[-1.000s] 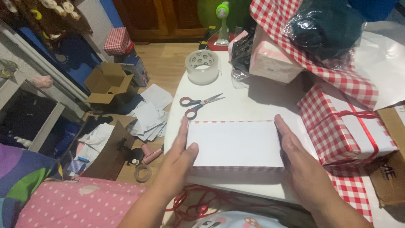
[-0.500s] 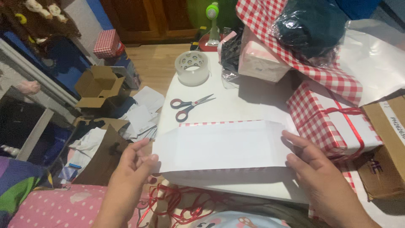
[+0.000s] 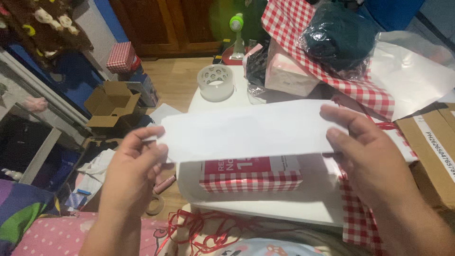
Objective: The person wraps a rectangular box with red gingham wrapping paper, folding the paper over the box and pressing the folds flat. They use tape to secure the paper, then pick up scissors and cut a length of red ribbon.
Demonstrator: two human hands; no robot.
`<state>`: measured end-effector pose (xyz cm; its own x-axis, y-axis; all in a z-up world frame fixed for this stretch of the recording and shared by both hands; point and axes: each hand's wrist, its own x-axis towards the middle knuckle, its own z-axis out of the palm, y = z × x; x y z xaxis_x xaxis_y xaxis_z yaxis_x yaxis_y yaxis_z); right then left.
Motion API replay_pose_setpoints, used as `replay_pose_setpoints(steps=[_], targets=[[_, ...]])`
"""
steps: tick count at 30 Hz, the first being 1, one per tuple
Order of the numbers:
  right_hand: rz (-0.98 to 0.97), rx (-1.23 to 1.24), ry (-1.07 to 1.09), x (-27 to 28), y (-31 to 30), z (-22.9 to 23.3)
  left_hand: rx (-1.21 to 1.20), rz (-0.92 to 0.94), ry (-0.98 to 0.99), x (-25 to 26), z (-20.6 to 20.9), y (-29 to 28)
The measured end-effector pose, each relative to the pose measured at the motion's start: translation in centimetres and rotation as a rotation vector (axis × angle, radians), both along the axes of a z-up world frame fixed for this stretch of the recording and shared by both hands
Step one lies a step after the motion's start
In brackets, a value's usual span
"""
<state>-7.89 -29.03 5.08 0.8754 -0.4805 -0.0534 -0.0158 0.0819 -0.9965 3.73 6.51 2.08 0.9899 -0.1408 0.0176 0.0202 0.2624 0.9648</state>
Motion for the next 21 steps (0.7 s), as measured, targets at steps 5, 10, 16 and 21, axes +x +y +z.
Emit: replay_pose_setpoints(steps=[5, 10, 16, 21], targets=[[0.032, -0.032, 0.155, -1.7, 0.0, -2.5, 0.142, 0.031, 0.190, -0.7, -2.1, 0.2], [0.035, -0.151, 0.368, -1.7, -0.1, -4.0, 0.201, -0.039, 0.107, -0.7, -3.9, -0.3], [0.029, -0.183, 0.359, -1.5, 0.2, -4.6, 0.405, 0.156, 0.080, 0.7, -4.2, -0.8], [0.019, -0.035, 0.394, -0.9, 0.5, -4.8, 0.254, 0.060, 0.209, 1.6, -3.5, -1.6]])
